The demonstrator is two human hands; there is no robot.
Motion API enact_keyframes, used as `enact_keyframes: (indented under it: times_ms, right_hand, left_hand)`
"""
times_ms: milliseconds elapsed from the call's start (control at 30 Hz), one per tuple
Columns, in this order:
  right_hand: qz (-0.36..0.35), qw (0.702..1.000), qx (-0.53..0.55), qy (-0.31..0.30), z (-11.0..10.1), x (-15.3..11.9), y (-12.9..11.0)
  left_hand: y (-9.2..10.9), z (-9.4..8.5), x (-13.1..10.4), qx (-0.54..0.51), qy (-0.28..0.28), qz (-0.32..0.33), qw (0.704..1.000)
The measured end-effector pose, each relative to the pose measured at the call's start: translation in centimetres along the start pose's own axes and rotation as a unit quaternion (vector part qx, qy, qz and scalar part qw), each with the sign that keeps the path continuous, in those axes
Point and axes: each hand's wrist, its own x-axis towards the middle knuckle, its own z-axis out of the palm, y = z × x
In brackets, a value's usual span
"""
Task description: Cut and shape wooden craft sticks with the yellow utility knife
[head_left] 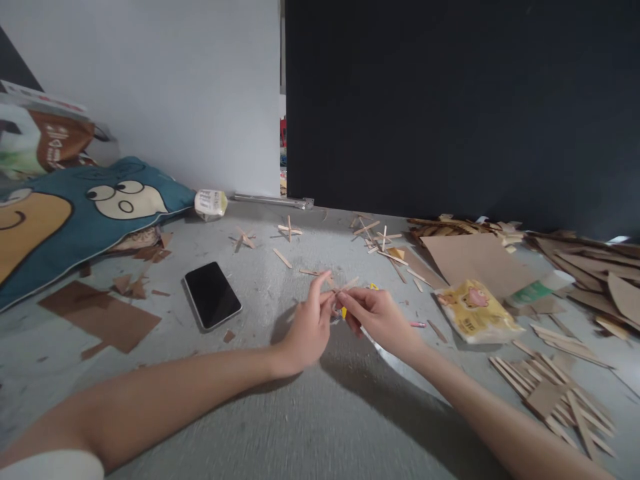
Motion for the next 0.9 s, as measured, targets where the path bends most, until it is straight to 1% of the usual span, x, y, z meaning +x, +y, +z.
enact_keyframes:
  times_ms: [100, 200, 367, 467, 567, 733, 900]
  right_hand:
    - [-0.029, 0.999, 0.021, -0.001, 0.0, 0.0, 0.6]
    - [-0.048, 0.998, 0.017, 0.025, 0.2, 0.1, 1.0]
    - [-0.047, 0.997, -0.006, 0.056, 0.6, 0.1, 1.1]
    - [-0.021, 0.998, 0.000, 0.052, 0.8, 0.0, 1.1]
    - [-0.016, 0.998, 0.027, 0.052, 1.0, -0.1, 1.3]
    - [-0.027, 0.997, 0.033, 0.070, 1.5, -0.2, 1.7]
    - [-0.035, 0.997, 0.036, 0.066, 1.8, -0.2, 2.0]
  left_hand:
    - [-0.3, 0.0, 0.2, -0.026, 0.011, -0.027, 0.999]
    - [-0.3, -0.1, 0.2, -0.019, 0.004, -0.023, 1.000]
    - [-0.5, -0.3, 0.2, 0.023, -0.036, -0.011, 0.999]
    - [-0.6, -0.3, 0.3, 0.015, -0.019, -0.012, 1.000]
    - [-0.6, -0.2, 0.5, 0.010, -0.014, 0.008, 1.000]
    - [-0.1, -0.3, 0.4, 0.039, -0.036, 0.051, 0.997]
    - [0.3, -0.5, 0.2, 0.053, -0.068, 0.078, 0.993]
